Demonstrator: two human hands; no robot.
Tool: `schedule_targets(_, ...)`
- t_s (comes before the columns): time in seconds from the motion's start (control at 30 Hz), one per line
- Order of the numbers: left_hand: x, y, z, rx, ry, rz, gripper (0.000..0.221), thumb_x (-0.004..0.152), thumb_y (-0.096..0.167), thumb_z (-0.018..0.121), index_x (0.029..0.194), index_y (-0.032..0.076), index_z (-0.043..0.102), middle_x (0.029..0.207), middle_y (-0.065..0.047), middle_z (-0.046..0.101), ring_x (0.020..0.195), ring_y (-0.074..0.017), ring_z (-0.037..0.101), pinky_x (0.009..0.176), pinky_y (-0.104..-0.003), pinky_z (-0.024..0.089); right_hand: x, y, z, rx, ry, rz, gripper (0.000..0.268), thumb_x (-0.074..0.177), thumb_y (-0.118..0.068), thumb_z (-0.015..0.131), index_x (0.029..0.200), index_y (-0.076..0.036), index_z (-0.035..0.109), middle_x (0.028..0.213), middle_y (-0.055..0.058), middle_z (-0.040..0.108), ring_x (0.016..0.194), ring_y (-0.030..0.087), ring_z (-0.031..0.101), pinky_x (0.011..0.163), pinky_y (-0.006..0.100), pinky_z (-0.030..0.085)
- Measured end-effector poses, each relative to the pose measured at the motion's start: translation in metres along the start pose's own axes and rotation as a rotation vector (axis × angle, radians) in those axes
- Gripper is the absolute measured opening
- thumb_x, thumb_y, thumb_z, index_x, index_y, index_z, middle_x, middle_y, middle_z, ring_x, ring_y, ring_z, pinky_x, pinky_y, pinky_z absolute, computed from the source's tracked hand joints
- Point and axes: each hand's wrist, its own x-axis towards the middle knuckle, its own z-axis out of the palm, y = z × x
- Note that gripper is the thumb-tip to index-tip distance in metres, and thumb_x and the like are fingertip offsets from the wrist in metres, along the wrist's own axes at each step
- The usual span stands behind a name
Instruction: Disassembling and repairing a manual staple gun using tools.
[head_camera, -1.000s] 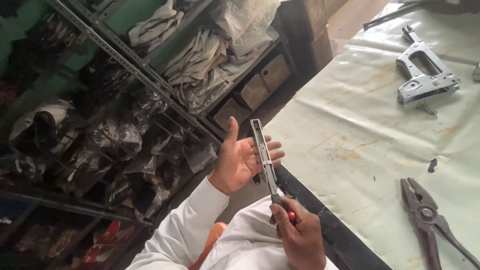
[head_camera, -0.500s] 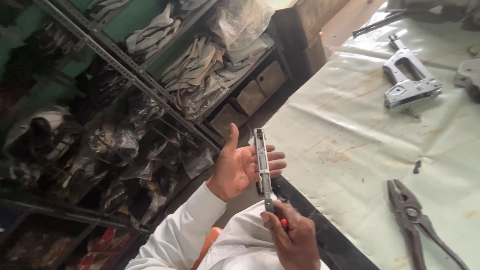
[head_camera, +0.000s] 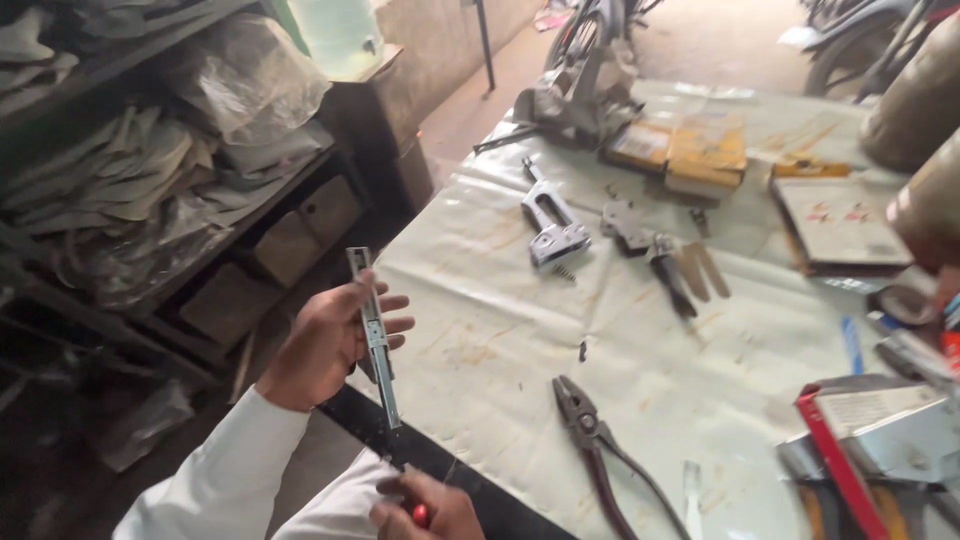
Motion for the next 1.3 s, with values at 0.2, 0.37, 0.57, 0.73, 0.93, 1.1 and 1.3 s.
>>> schedule_targets(0.2, 0.066, -0.012, 0.031, 0.326, -0.048, -0.029, 0.047, 0.093, 0.032, 0.062, 0.118, -0.008, 0.058, 0.12, -0.027, 0.068, 0.1, -0.0338, 0.075, 0.082, -0.048, 0.059, -0.041, -0.007, -0.054, -0.412, 0.265, 0.046, 0.025, 0.087, -0.019, 0.075, 0.11, -0.011, 0.081, 0.073, 0.005, 0.082, 0.072, 0.009, 0.08, 0.071, 0.023, 0.062)
schedule_targets(0.37, 0.121, -0.05, 0.026, 1.066, -0.072, 0.209, 0.027, 0.093, 0.02, 0.062, 0.099, -0.006, 0.066, 0.104, -0.03, 0.071, 0.095, -0.0419, 0.072, 0.085, -0.05, 0.056, -0.073, -0.069, -0.109, -0.47, 0.46, 0.098, 0.033, 0.086, -0.023, 0.075, 0.117, -0.012, 0.076, 0.074, 0.006, 0.085, 0.07, 0.012, 0.084, 0.067, 0.028, 0.067)
schedule_targets(0.57, 0.098, -0.014, 0.063, 1.358, -0.134, 0.409, 0.024, 0.094, 0.023, 0.062, 0.096, 0.0, 0.07, 0.095, -0.026, 0.072, 0.088, -0.0415, 0.073, 0.082, -0.049, 0.058, -0.071, -0.174, -0.119, -0.871, 0.661, 0.169, 0.039, 0.079, -0.035, 0.079, 0.112, -0.013, 0.079, 0.071, 0.008, 0.078, 0.067, 0.016, 0.078, 0.065, 0.03, 0.063)
schedule_targets(0.73, 0.146, -0.027, 0.115, 1.216, -0.25, 0.547, 0.033, 0.095, 0.036, 0.065, 0.096, 0.003, 0.071, 0.089, -0.017, 0.073, 0.086, -0.0337, 0.074, 0.081, -0.046, 0.058, -0.031, -0.224, -0.121, -1.219, 0.638, 0.272, 0.037, 0.084, -0.039, 0.078, 0.111, -0.015, 0.077, 0.067, 0.014, 0.075, 0.061, 0.026, 0.077, 0.062, 0.036, 0.059)
schedule_targets(0.93, 0.207, -0.062, 0.151, 1.29, -0.221, 0.547, 0.047, 0.085, 0.035, 0.073, 0.12, 0.006, 0.062, 0.123, -0.023, 0.057, 0.11, -0.0393, 0.061, 0.089, -0.051, 0.049, 0.009, -0.2, -0.172, -1.246, 0.764, 0.133, 0.032, 0.088, -0.036, 0.072, 0.106, -0.009, 0.076, 0.075, 0.017, 0.075, 0.07, 0.033, 0.076, 0.066, 0.042, 0.058)
schedule_targets(1.1, 0.217, -0.074, 0.146, 1.513, -0.243, 0.557, 0.029, 0.108, 0.014, 0.047, 0.13, 0.006, 0.063, 0.122, -0.022, 0.07, 0.113, -0.0367, 0.07, 0.097, -0.049, 0.055, 0.001, -0.192, -0.186, -1.188, 0.854, 0.129, 0.033, 0.09, -0.035, 0.07, 0.107, -0.008, 0.077, 0.082, 0.017, 0.076, 0.077, 0.032, 0.076, 0.07, 0.042, 0.058)
schedule_targets(1.3, 0.244, -0.065, 0.129, 1.294, -0.145, 0.883, 0.027, 0.092, 0.014, 0.054, 0.116, 0.007, 0.065, 0.105, -0.026, 0.062, 0.099, -0.0436, 0.06, 0.081, -0.053, 0.05, 0.0, -0.191, -0.193, -1.049, 0.839, 0.186, 0.033, 0.089, -0.035, 0.07, 0.105, -0.007, 0.077, 0.08, 0.014, 0.079, 0.074, 0.026, 0.078, 0.071, 0.039, 0.059)
